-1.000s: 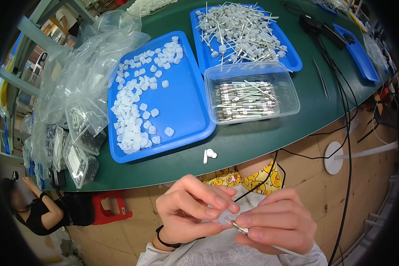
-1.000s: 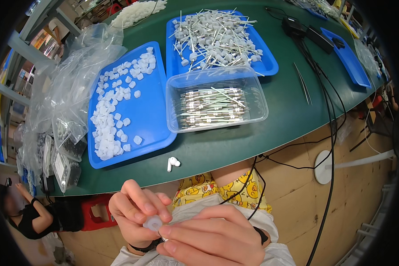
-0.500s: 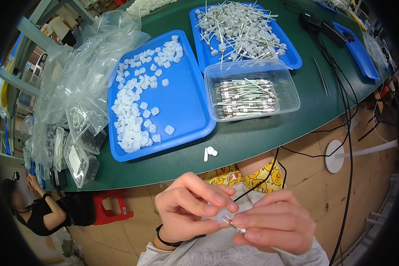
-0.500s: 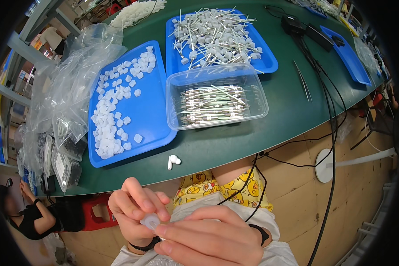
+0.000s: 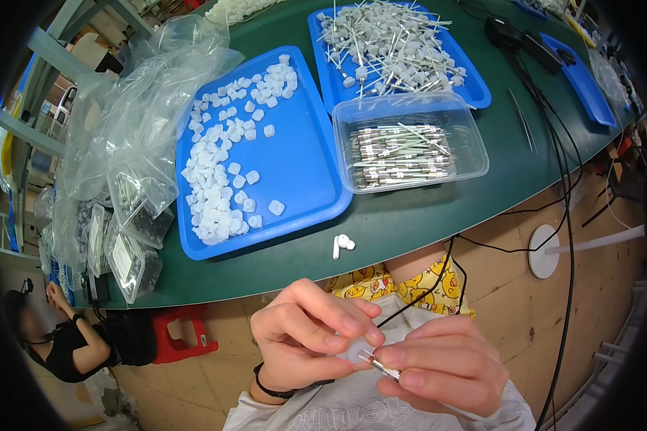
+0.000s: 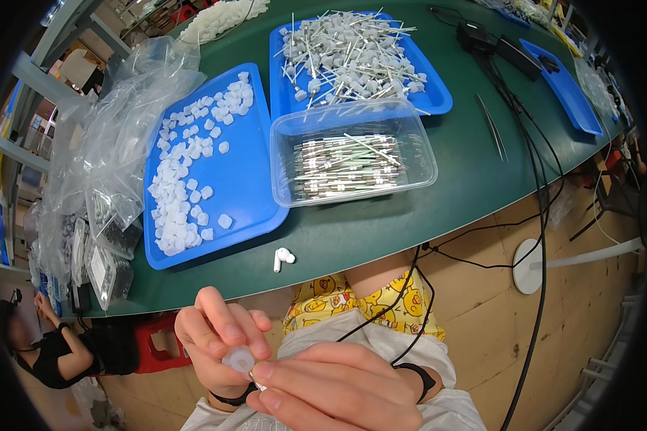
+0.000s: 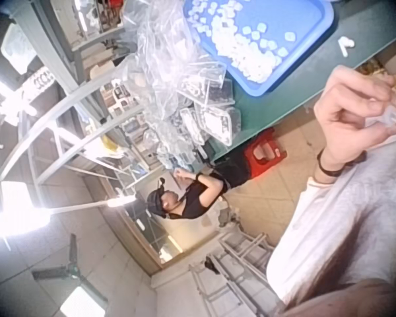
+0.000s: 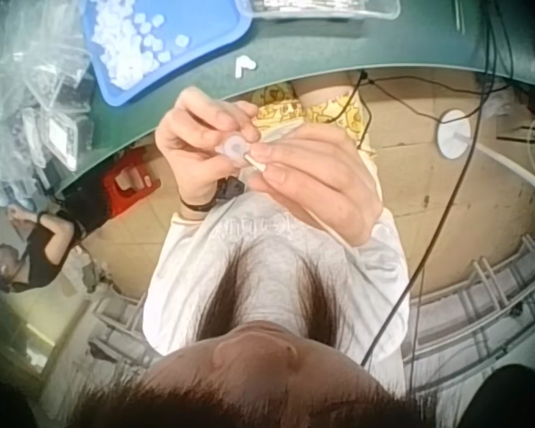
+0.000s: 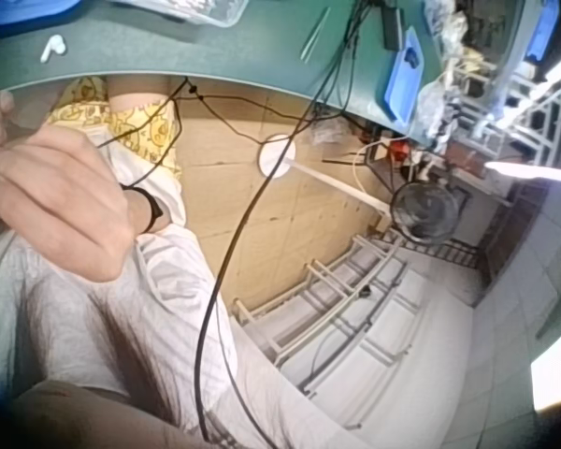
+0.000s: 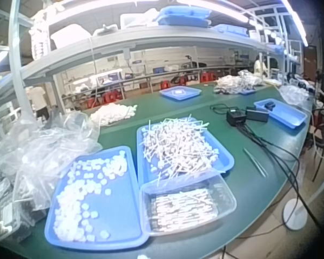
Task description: Assembling small plastic and metal components by hand at a factory workstation.
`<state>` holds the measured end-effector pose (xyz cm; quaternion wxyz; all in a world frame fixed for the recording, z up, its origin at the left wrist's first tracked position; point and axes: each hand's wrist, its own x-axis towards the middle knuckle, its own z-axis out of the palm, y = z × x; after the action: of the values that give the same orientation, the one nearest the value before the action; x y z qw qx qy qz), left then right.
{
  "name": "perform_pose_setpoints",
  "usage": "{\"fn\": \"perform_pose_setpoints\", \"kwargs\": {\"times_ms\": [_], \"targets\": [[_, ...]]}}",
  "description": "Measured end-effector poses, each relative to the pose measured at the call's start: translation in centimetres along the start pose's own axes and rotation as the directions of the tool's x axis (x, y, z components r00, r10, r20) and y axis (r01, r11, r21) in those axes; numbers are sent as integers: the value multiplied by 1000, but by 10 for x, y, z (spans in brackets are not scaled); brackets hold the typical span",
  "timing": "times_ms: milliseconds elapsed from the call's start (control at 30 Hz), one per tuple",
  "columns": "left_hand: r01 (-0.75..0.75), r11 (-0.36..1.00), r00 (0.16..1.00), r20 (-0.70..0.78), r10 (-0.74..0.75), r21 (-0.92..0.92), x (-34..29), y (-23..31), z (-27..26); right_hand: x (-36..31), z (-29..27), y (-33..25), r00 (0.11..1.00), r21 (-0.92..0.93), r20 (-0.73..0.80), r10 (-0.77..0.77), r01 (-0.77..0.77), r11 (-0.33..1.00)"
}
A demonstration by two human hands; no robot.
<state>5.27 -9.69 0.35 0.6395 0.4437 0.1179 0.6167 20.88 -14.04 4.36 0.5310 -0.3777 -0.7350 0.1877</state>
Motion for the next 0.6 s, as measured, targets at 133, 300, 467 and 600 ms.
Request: {"fn": "perform_pose_setpoints", "kwargs": {"times_ms": [133, 300, 467, 600], "targets": [[-1, 1000, 1000, -8, 1, 2, -1, -1, 1, -1, -1, -3, 1000, -10, 14, 9, -9, 1000], [-18, 1000, 1000, 3, 18, -7, -2, -4, 0, -1, -1, -3, 1000, -9, 8, 14, -14, 1000], [-58, 997, 998, 32, 57, 43, -1, -3, -2, 0, -2, -1, 999, 44, -1, 39, -39, 998], [-70, 997, 997, 45, 68, 42, -1, -3, -2, 0, -2, 1, 998, 106, -23, 66, -64, 992]]}}
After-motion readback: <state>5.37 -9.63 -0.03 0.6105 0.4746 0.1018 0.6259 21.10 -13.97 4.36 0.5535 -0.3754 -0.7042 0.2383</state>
